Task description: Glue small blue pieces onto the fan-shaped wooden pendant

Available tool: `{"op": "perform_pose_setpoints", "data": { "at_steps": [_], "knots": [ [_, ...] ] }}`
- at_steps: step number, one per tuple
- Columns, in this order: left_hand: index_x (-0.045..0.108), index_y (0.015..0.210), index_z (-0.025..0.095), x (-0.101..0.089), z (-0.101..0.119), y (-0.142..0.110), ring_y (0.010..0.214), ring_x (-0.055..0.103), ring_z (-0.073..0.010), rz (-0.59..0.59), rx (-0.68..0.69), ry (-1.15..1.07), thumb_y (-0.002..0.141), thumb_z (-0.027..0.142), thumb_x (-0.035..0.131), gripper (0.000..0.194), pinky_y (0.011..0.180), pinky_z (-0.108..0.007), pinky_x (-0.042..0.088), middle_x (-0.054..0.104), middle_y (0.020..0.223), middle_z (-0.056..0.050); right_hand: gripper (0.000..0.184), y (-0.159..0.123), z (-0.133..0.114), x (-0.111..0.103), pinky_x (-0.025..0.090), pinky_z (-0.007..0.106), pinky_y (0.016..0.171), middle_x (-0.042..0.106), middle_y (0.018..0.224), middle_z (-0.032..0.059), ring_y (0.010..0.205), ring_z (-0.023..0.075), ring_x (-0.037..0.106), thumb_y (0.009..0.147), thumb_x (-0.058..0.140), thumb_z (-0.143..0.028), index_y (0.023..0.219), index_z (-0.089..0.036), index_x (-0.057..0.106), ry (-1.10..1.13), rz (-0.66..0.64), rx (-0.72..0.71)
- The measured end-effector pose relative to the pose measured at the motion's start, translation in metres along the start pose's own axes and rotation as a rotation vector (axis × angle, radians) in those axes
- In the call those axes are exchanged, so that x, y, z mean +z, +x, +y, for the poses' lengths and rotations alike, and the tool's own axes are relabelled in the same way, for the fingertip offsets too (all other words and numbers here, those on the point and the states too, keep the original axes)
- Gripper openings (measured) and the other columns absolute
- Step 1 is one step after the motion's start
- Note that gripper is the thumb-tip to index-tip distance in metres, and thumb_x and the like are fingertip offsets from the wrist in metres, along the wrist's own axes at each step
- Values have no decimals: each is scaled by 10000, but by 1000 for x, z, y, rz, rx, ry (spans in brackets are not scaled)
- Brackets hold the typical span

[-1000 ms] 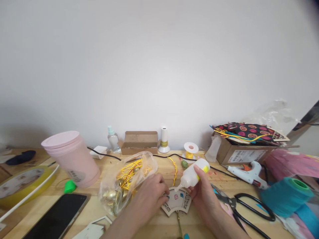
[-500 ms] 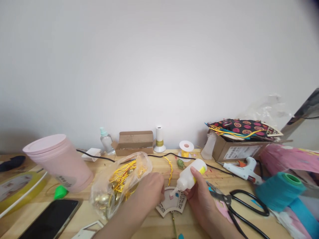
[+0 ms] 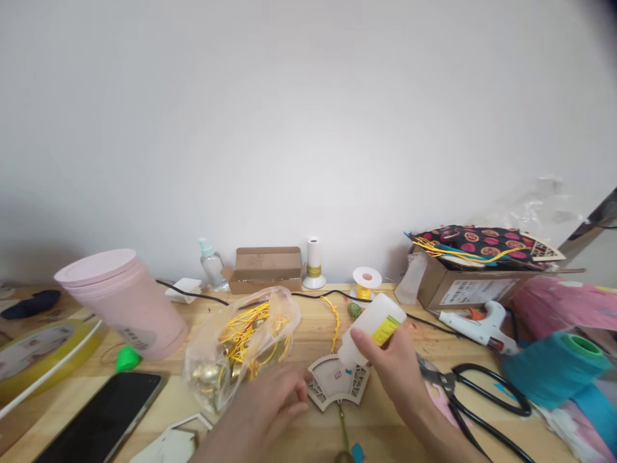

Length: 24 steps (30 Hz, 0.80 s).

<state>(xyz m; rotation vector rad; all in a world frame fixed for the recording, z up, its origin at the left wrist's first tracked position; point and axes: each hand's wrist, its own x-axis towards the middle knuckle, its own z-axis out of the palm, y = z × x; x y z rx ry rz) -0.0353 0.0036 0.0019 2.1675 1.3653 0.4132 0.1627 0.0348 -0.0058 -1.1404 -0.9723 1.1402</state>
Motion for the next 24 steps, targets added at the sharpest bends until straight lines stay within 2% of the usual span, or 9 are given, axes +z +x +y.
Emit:
{"op": "perform_pose_setpoints", "data": {
  "at_steps": [2,5,8,11,17,24],
  "knots": [
    [552,731,221,9,-3,-6,1016,596,-188,-16,57,22,799,116,488,141,860,-300,463,671,1088,-18,243,-1,-2,4,433,268,474,619,576,-2,535,179,554,611,736,-326,670,-163,566,-162,-45,-65],
    [560,735,215,16,-4,-8,1026,597,-188,-7,107,59,791,72,514,160,885,-305,468,672,1088,-34,208,-1,-3,12,407,265,462,601,583,-9,528,177,540,647,691,-319,688,-183,539,-364,-92,-147],
    [565,758,212,15,-1,-8,1033,591,-178,8,136,74,792,44,520,177,891,-288,465,658,1107,-28,202,1,-4,20,385,273,499,609,631,-7,562,184,538,651,682,-302,732,-201,527,-538,-104,-226],
    [555,749,200,12,5,-8,1035,587,-181,-35,108,78,794,27,522,182,886,-293,465,649,1115,-37,215,5,-7,27,353,275,506,607,643,-12,555,182,524,645,683,-295,745,-213,511,-673,-106,-292],
    [554,764,178,6,9,-10,1065,561,-181,-77,63,32,822,44,515,151,906,-302,442,634,1136,-65,243,4,-11,33,355,267,496,630,713,10,616,215,571,656,655,-303,812,-222,487,-788,-153,-372],
    [563,783,179,8,9,-11,1042,571,-181,-67,42,3,812,42,520,146,899,-306,448,639,1111,-64,245,1,-7,31,350,259,453,623,704,32,616,228,582,668,617,-318,824,-214,460,-855,-191,-398]
  ]
}}
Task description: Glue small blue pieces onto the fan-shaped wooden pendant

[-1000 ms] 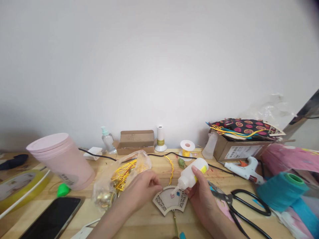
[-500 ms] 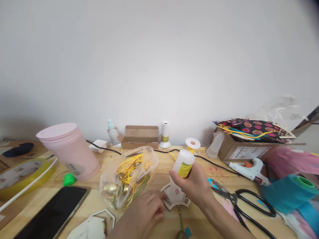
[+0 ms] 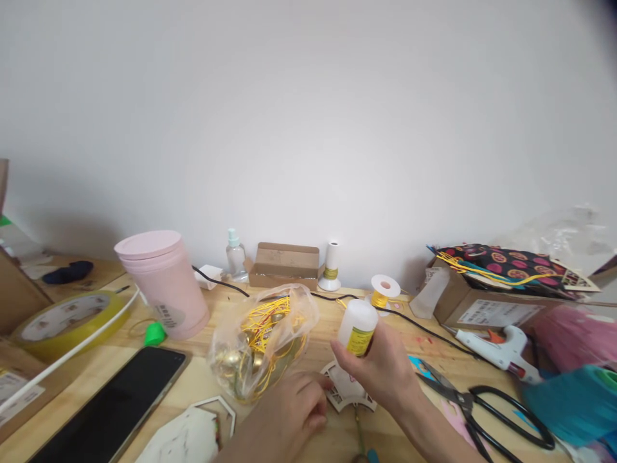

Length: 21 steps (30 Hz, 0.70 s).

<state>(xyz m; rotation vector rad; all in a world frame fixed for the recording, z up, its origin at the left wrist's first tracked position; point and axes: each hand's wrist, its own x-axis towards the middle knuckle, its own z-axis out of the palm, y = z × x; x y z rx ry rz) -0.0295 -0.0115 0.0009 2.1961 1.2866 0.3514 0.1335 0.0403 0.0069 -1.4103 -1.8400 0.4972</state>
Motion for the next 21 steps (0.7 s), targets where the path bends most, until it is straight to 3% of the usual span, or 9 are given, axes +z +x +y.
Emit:
{"op": "perform_pose_setpoints", "data": {
  "at_steps": [10,15,21],
  "knots": [
    [555,779,180,1,0,0,1049,559,-181,1,-34,-47,811,35,511,155,908,-314,429,638,1102,-54,218,0,-2,-4,376,259,475,643,723,41,633,219,594,673,596,-333,810,-211,478,-39,15,4],
    [547,784,175,2,0,0,1041,557,-180,0,-32,-54,809,29,505,154,898,-312,428,636,1084,-57,238,2,-4,-1,350,275,491,601,657,10,554,200,546,641,602,-329,795,-213,463,-77,-18,9],
    [542,766,179,2,-1,0,1058,554,-183,-4,-28,-56,799,26,508,160,908,-317,424,628,1126,-64,201,9,-12,-1,343,277,512,590,717,13,580,196,546,653,583,-322,791,-220,479,-98,-73,14]
  ]
}}
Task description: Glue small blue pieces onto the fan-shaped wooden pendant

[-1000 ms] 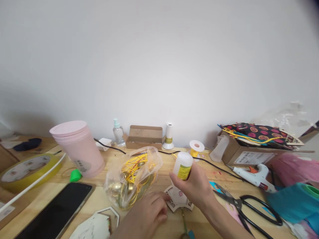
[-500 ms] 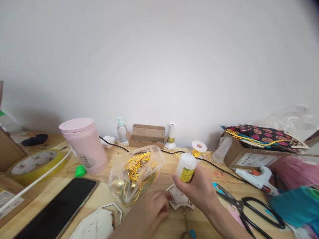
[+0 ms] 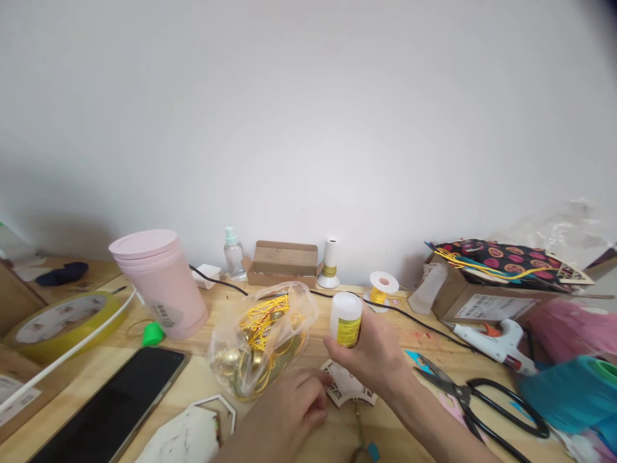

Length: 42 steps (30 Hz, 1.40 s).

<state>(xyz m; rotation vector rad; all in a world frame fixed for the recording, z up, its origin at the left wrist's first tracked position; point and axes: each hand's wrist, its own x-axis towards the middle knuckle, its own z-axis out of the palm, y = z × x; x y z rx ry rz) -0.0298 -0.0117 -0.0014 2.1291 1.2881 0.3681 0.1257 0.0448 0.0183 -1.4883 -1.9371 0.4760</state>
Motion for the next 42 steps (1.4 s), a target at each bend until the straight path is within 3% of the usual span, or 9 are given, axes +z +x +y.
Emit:
{"op": "perform_pose_setpoints", "data": {
  "at_steps": [11,19,31,37,42],
  "knots": [
    [536,761,200,3,-9,-4,1044,553,-168,36,35,-66,805,57,499,155,893,-292,408,632,1099,-18,202,4,9,-8,345,248,466,561,597,-27,523,169,529,664,581,-327,779,-216,459,37,-4,87],
    [544,743,202,2,-8,-4,1051,544,-176,40,34,-103,815,89,508,138,900,-297,399,636,1072,-28,252,7,4,0,384,273,511,606,686,9,611,206,567,656,595,-331,840,-205,479,29,-21,91],
    [549,753,206,4,-9,-6,1026,553,-172,60,58,-116,813,100,506,129,880,-288,410,637,1056,-21,222,5,9,3,351,241,448,528,574,-45,495,160,504,682,587,-327,816,-213,453,38,-2,59],
    [547,759,200,3,-9,-5,1018,552,-176,58,52,-112,806,82,499,135,874,-297,410,637,1008,-18,259,4,6,2,364,261,487,581,671,-2,577,186,526,644,611,-323,822,-203,466,62,18,50],
    [550,762,199,2,-8,-5,1015,551,-180,57,54,-117,819,113,502,114,879,-308,410,637,1017,-18,226,4,11,1,374,267,469,574,613,-4,543,184,524,639,617,-340,746,-202,474,158,42,83]
  ]
}}
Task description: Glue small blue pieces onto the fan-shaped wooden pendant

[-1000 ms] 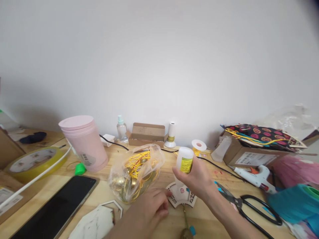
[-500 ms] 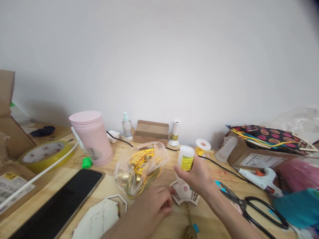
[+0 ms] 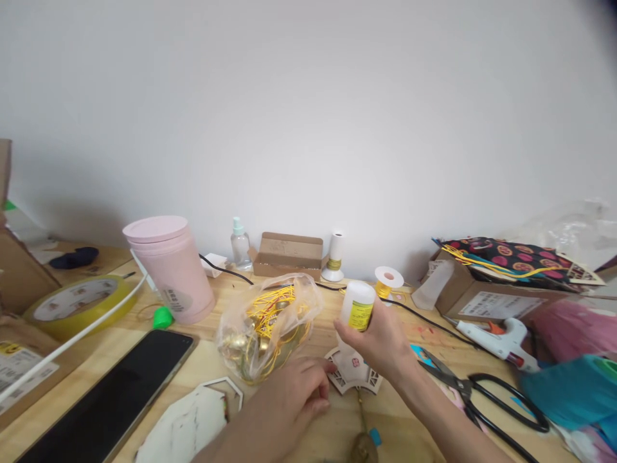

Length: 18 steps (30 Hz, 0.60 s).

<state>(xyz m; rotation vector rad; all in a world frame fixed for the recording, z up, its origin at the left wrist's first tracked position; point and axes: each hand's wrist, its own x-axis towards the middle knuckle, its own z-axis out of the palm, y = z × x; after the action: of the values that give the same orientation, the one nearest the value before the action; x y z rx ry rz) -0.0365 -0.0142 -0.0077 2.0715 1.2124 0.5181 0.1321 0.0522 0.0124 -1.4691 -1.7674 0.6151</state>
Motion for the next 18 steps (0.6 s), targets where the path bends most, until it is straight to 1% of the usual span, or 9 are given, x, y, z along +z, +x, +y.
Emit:
{"op": "perform_pose_setpoints", "data": {
  "at_steps": [2,4,7,10,14,18],
  "knots": [
    [554,765,197,-1,1,-1,1028,548,-185,-6,-5,-5,821,118,499,111,886,-313,408,633,1061,-23,233,1,4,-5,406,269,462,580,606,10,536,184,542,669,586,-393,721,-198,469,69,31,40],
    [556,782,198,-1,1,-1,1035,546,-189,-15,-4,-1,823,116,490,112,894,-320,404,636,1057,-30,274,2,7,-11,442,277,479,603,648,39,558,189,565,685,556,-444,734,-189,471,125,74,72],
    [552,791,208,-1,0,-3,1017,552,-183,-16,-3,-6,824,110,479,126,890,-322,402,637,1058,-26,302,1,12,-16,462,291,501,624,685,58,576,198,578,673,566,-458,761,-180,487,147,100,82],
    [539,778,216,0,-2,-3,1011,549,-183,-6,3,-7,826,113,472,132,879,-318,404,630,1052,-15,258,-3,15,-10,435,281,462,613,629,33,543,197,567,663,600,-417,725,-192,490,110,74,76],
    [517,776,216,1,-2,-1,1010,544,-187,-15,7,1,829,121,474,117,878,-316,404,622,952,-4,235,-8,15,0,395,264,446,587,594,6,519,183,544,674,609,-389,703,-206,464,52,57,44],
    [503,739,211,0,-1,0,1015,543,-188,-26,9,16,830,113,464,139,870,-311,405,621,987,-14,219,-8,9,2,375,265,477,577,626,-8,538,177,530,660,613,-341,747,-207,464,-1,49,-9]
  ]
}}
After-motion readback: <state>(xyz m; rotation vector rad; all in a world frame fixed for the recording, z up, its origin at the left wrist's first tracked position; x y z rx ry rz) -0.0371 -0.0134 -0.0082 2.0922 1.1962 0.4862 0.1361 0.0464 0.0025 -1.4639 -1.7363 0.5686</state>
